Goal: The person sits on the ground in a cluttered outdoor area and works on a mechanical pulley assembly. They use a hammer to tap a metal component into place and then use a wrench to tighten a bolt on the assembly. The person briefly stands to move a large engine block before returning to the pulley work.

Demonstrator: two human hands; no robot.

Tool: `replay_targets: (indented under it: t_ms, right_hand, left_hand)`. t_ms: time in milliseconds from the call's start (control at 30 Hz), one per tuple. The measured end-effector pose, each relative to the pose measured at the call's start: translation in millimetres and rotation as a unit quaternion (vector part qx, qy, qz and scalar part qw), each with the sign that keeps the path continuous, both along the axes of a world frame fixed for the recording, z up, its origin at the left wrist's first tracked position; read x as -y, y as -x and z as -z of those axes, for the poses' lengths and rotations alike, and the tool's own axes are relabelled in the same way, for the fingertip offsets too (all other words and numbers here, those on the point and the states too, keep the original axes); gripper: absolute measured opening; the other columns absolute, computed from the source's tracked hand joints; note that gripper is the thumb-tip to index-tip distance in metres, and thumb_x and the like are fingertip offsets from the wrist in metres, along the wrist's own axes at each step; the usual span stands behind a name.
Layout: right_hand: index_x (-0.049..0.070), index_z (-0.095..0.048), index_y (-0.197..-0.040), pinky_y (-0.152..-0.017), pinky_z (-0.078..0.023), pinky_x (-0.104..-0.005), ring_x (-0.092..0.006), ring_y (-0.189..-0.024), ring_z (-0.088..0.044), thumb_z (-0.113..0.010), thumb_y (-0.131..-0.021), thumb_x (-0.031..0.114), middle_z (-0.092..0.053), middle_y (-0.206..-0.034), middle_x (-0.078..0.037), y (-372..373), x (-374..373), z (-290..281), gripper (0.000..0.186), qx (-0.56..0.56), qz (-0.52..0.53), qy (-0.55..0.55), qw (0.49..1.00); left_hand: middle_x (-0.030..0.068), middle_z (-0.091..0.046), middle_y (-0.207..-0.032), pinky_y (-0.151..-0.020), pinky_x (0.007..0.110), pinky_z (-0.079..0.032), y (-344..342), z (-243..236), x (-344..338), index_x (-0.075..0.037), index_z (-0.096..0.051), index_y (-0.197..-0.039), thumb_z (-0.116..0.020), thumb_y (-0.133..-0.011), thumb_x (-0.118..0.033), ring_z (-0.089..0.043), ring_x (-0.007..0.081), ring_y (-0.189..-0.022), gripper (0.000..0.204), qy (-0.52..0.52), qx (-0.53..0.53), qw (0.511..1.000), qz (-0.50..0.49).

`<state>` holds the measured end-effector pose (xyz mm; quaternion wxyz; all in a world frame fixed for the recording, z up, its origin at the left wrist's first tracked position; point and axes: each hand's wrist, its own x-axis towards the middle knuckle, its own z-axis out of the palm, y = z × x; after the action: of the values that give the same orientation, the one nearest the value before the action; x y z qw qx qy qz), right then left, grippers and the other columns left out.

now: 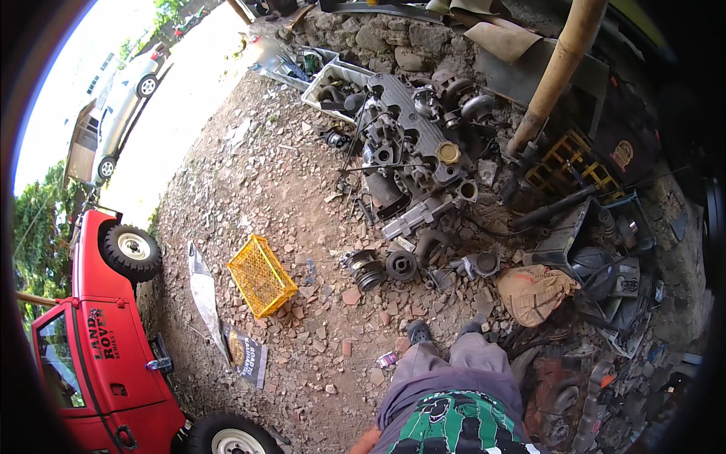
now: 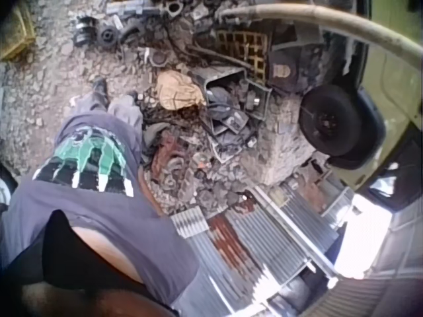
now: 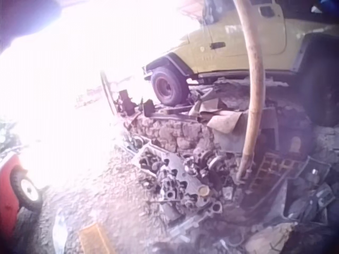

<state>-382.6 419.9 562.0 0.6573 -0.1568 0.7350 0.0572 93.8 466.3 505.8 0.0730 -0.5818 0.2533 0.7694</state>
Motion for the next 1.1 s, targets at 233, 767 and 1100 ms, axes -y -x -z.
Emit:
replay_targets:
  t_ms: [233,767,1100]
  right_hand:
    - [0.001,-0.064,-0.114,-0.08,-0.05,-0.038,-0.0243,-0.091,-0.065,-0.06,-0.084,0.018,-0.068,-0.1,-0.016,10,0,-2,0.035,0.005,0.004,-0.005,1.0]
    - [0.0,-0.063,-0.114,-0.081,-0.05,-0.0388,-0.0255,-0.093,-0.065,-0.058,-0.084,0.018,-0.068,-0.102,-0.018,12,-44,-32,0.036,-0.002,-0.018,-0.027,0.999]
    - [0.0,-0.063,-0.115,-0.082,-0.05,-0.0393,-0.0263,-0.094,-0.065,-0.058,-0.084,0.019,-0.068,-0.103,-0.019,-7,-95,-89,0.036,0.009,-0.094,-0.068,0.993]
  left_hand:
    - [0.008,-0.061,-0.124,-0.096,0.03,-0.043,26,-42,30,-0.003,-0.05,-0.134,-0.057,-0.094,-0.024,-0.057,0.0164,-0.11,0.046,0.006,0.025,0.999,0.031]
    - [0.0105,-0.058,-0.128,-0.099,0.031,-0.041,23,-131,88,-0.002,-0.05,-0.134,-0.054,-0.096,-0.025,-0.054,0.0172,-0.116,0.045,0.017,0.014,0.992,0.127]
    - [0.0156,-0.059,-0.124,-0.1,0.036,-0.041,-66,-114,64,-0.003,-0.057,-0.126,-0.058,-0.087,-0.032,-0.054,0.0254,-0.115,0.048,0.066,-0.255,0.909,0.323]
